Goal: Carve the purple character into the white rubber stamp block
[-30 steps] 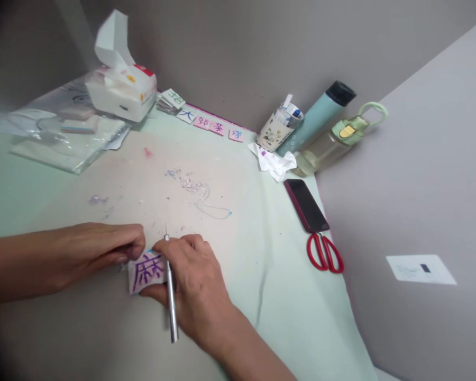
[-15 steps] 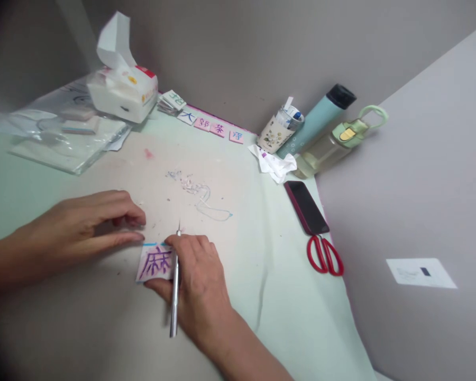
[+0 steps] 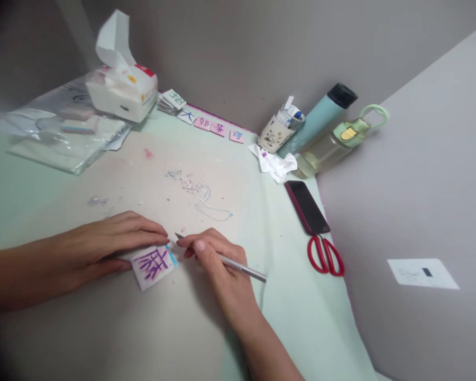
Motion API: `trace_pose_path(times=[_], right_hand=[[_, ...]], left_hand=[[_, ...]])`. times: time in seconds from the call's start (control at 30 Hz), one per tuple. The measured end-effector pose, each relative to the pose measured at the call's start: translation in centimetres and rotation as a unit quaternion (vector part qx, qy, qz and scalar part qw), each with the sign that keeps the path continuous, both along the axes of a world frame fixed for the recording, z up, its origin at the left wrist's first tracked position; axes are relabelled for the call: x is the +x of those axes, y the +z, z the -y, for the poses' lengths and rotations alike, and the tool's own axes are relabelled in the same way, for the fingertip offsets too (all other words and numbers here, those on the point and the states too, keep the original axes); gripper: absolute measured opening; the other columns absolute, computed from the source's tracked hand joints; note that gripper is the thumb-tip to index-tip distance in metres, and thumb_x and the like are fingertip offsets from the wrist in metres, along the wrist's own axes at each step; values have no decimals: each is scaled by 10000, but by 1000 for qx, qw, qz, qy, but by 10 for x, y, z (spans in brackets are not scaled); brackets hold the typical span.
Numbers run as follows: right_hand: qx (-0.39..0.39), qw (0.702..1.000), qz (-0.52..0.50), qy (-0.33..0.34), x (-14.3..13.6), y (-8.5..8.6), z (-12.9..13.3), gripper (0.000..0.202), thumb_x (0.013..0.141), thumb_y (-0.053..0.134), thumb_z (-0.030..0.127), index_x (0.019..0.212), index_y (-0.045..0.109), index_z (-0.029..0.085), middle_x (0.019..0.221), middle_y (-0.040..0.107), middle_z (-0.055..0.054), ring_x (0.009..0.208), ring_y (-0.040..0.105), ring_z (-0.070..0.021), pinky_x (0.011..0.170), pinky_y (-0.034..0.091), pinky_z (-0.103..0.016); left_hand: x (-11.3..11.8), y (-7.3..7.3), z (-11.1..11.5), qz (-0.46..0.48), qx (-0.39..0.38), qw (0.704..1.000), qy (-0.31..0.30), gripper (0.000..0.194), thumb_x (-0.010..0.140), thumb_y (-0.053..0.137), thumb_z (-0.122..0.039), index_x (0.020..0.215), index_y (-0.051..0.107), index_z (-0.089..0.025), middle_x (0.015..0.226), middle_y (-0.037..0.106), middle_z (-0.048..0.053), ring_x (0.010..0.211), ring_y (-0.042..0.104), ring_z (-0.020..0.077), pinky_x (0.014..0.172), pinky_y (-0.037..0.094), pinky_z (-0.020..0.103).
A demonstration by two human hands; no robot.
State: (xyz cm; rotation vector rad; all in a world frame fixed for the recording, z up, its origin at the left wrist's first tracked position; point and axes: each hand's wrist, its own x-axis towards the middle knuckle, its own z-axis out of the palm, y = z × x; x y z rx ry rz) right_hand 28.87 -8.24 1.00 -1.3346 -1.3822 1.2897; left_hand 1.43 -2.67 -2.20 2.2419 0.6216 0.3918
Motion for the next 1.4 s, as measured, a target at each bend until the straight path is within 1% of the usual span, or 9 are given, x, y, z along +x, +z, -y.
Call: trace_pose_path(times=[0.1,0.2,0.27,0.47,0.63,0.8,1.0,1.2,1.4], right_hand=[[-57,996,-70,5,-1,-6,-2,144,954,763,376,972,773,234,797,738,-7,753,653,-170,710,484,-286],[-90,992,-83,25,0,-6,-3,122,897,805,308,922,735,212,810,725,-10,727,616,-152,677,453,-269],[-99,991,-74,48,1,-3,-3,131,878,821,296,880,729,202,799,696,-5,711,577,-141,650,421,-260],[-85,994,-45,51,1,0,-5,209,845,849,268,753,676,197,696,583,41,641,455,-105,586,343,-240],[-69,997,-30,35,-2,-2,-7,180,887,796,302,755,729,199,695,652,10,665,533,-128,620,397,-254],[-87,995,-38,22,-4,-2,-5,205,833,854,317,764,703,197,701,633,22,644,509,-119,588,375,-244],[-55,998,-9,34,-6,-7,-2,228,893,789,315,772,637,197,707,590,30,645,474,-116,576,355,-246],[-67,997,8,44,-8,-8,-1,171,885,770,293,816,642,202,759,619,9,668,496,-129,585,387,-255],[-53,997,29,48,-10,-9,1,118,892,726,245,815,649,201,731,580,24,651,485,-121,570,369,-251]], left_hand=[[1,0,1,-1,10,1000,21,584,1032,592,-184,1541,406,-402,1509,565,-1,1398,505,216,1154,385,295],[9,-3,7,-25,16,998,62,742,838,873,-266,1455,474,-367,1396,605,-4,1311,544,252,1065,426,301],[14,-4,12,-43,25,995,86,773,752,932,-265,1399,515,-339,1333,610,3,1253,558,272,1015,437,318],[15,-1,14,-60,5,995,78,685,885,702,-138,1483,477,-389,1353,582,9,1256,557,254,1047,436,310],[12,4,13,-55,-5,995,83,645,911,579,-157,1498,475,-402,1371,574,-5,1273,555,234,1070,431,292],[15,4,14,-60,20,995,80,692,846,564,-115,1488,483,-361,1361,582,16,1246,573,245,1039,453,300],[13,1,12,-64,-3,994,84,685,872,684,-200,1501,481,-380,1370,581,15,1257,573,272,1033,472,326],[13,-1,12,-45,-22,995,83,602,925,626,-197,1481,489,-383,1382,562,5,1273,561,244,1066,455,301],[15,0,12,-49,28,995,77,647,898,583,-164,1501,471,-369,1370,585,6,1242,585,237,1038,471,294]])
